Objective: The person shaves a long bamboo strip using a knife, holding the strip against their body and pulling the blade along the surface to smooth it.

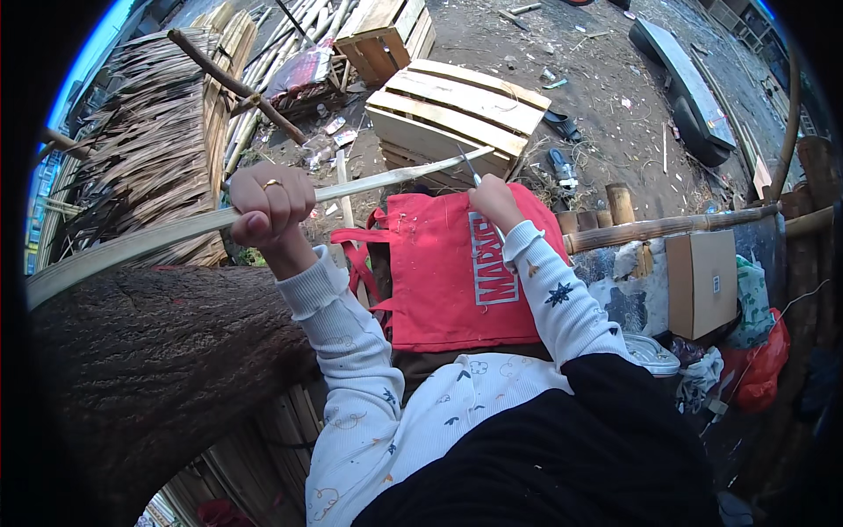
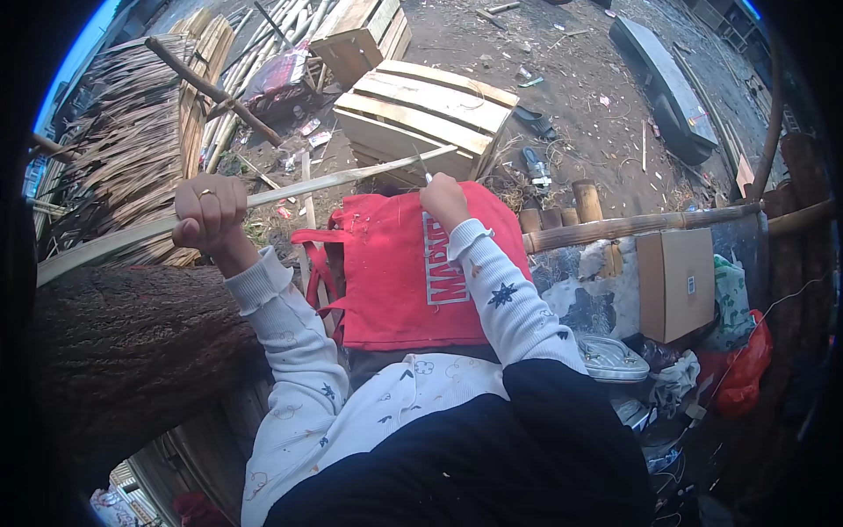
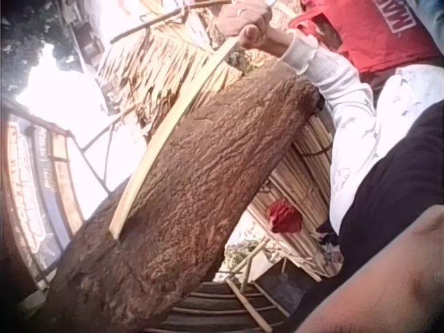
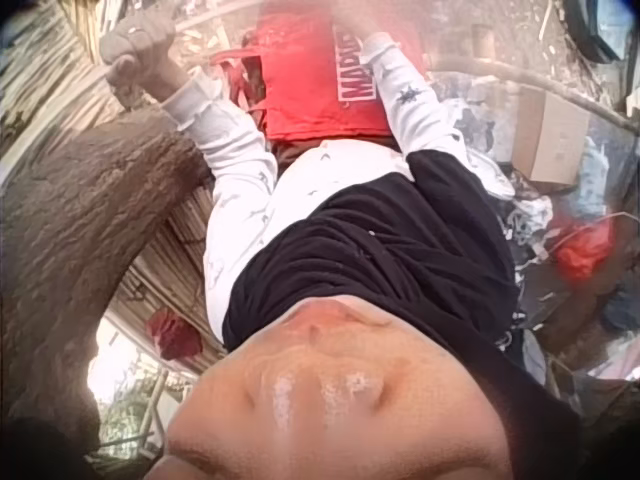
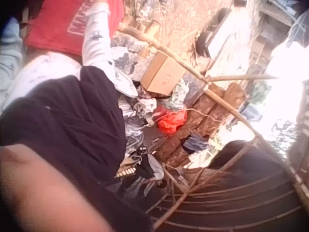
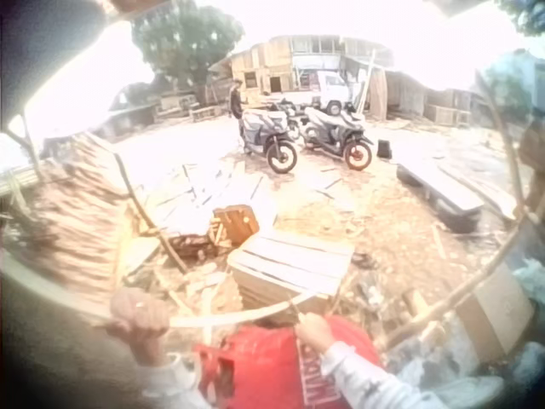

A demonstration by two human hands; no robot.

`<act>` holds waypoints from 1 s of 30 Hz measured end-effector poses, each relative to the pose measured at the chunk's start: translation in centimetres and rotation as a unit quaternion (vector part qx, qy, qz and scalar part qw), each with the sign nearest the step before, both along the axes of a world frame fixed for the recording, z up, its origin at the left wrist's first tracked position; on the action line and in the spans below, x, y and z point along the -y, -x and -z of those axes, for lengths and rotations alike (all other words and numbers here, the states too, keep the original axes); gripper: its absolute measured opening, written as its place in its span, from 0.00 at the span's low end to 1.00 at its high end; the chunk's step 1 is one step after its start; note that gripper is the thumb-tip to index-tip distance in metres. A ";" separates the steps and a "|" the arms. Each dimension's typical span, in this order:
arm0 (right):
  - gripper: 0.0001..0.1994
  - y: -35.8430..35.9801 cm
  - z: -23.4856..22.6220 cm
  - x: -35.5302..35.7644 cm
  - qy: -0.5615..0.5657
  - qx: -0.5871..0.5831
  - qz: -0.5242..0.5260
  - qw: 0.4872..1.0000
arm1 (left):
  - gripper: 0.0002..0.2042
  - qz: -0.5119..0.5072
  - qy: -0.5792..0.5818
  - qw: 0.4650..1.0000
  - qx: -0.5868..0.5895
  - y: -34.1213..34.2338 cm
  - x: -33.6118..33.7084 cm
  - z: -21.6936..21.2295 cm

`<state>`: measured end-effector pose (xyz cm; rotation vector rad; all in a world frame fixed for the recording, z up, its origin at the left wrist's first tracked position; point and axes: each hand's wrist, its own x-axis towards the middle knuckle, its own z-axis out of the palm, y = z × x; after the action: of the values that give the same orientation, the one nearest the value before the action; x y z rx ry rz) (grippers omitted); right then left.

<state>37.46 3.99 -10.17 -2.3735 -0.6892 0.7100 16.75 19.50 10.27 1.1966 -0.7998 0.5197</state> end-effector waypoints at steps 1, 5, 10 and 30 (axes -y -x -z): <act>0.13 0.7 -1.0 -0.1 -0.002 -0.039 -0.042 0.998 | 0.22 -0.002 0.004 1.000 0.001 0.5 -0.3 0.5; 0.13 4.5 -6.0 0.5 -0.026 -0.032 -0.134 0.990 | 0.22 0.016 -0.008 1.000 0.009 0.6 -0.6 0.3; 0.13 3.4 -5.0 -0.1 -0.035 0.108 -0.126 0.986 | 0.21 0.025 -0.016 1.000 0.003 0.5 -0.7 -0.1; 0.11 0.9 -11.4 -4.0 0.108 0.241 -0.361 0.894 | 0.22 -0.002 -0.008 1.000 -0.004 0.7 -0.3 0.3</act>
<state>36.53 8.02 1.21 -2.4946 -1.8536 0.4804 16.08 19.79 9.95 1.2150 -0.7967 0.5111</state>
